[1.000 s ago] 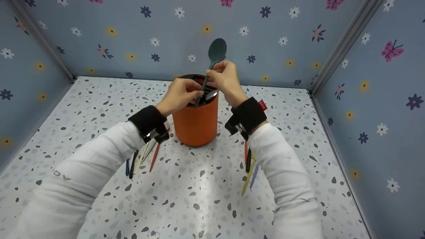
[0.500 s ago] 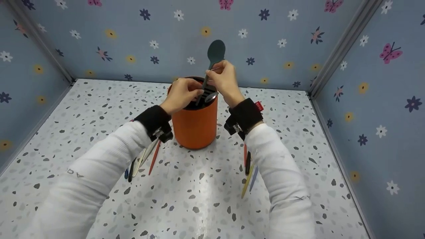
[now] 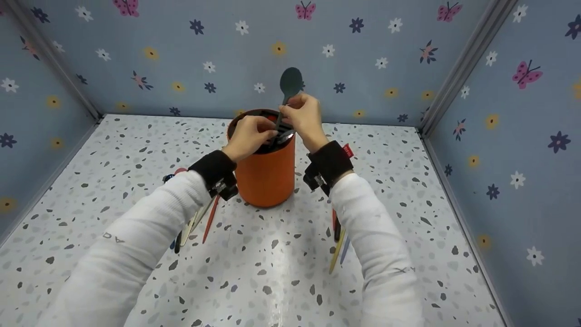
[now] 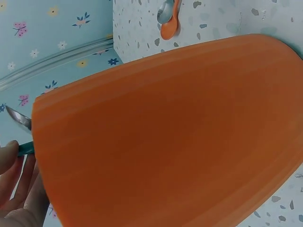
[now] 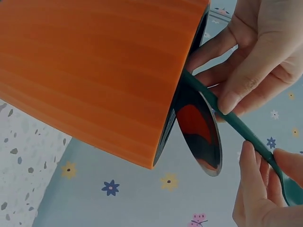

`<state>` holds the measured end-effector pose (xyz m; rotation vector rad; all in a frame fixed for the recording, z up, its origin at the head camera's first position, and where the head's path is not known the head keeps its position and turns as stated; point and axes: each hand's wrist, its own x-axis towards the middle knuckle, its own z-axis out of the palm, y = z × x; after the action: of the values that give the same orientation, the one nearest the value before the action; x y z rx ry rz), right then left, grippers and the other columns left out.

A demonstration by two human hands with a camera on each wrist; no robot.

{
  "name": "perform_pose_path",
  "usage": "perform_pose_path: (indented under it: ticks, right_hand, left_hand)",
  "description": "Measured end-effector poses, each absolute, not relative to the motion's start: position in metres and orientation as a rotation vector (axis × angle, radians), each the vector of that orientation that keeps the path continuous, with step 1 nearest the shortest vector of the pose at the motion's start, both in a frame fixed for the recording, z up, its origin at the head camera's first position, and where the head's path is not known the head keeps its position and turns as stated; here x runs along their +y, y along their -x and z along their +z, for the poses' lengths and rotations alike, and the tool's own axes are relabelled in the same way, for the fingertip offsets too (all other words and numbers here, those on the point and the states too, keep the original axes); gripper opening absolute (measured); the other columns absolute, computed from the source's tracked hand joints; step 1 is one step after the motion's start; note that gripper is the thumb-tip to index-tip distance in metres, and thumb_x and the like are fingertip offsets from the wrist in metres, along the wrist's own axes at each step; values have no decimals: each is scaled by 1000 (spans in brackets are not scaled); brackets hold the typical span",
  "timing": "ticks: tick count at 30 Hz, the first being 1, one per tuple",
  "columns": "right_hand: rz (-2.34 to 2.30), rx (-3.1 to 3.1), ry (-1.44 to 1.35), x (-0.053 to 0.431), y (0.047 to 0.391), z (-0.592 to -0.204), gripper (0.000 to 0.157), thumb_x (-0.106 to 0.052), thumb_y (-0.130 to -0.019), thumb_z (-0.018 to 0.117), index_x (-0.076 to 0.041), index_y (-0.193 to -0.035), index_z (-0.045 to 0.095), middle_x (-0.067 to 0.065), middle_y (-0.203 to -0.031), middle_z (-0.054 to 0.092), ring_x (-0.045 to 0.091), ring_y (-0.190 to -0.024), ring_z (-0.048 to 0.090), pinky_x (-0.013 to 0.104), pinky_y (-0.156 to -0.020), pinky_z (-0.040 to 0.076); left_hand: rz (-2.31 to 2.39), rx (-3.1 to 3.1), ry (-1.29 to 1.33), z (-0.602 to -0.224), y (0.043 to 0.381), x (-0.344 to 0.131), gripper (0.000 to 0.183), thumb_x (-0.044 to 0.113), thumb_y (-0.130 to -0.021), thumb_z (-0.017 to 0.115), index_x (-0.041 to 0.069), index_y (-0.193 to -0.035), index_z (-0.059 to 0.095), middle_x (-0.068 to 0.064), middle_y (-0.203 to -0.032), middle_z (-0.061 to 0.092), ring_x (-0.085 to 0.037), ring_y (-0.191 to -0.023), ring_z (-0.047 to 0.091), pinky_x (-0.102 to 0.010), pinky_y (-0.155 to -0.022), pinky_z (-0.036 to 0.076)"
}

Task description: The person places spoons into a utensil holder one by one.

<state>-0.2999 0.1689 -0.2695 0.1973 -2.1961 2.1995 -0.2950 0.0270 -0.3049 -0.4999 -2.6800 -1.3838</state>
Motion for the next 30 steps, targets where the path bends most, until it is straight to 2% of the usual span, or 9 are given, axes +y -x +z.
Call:
perform_pose_path:
  ticks: [7,22,30]
  right_hand:
    - [2243,-2183,-125,169,300,-277,15,3,-81,57,6,-94,50,13,-87,51,20,-74,60,31,-78,52]
    - [2274,-2157,-46,192,294,-283,30,4,-78,61,9,-107,53,12,-92,54,19,-82,59,28,-78,52]
    - [2300,-2126,16,214,291,-286,27,3,-80,60,6,-105,52,10,-89,55,16,-75,60,29,-81,51]
  left_hand:
    - [-1393,-2706,477,-311,295,25,15,8,-86,57,0,-97,64,-12,-95,64,-20,-89,58,-25,-77,48]
    - [-1392,-2673,477,-311,290,16,18,9,-86,58,0,-100,65,-11,-99,64,-19,-92,58,-25,-79,47]
    - [-1462,-2601,505,-305,281,6,19,8,-85,58,-2,-100,64,-13,-99,64,-19,-91,58,-24,-78,48]
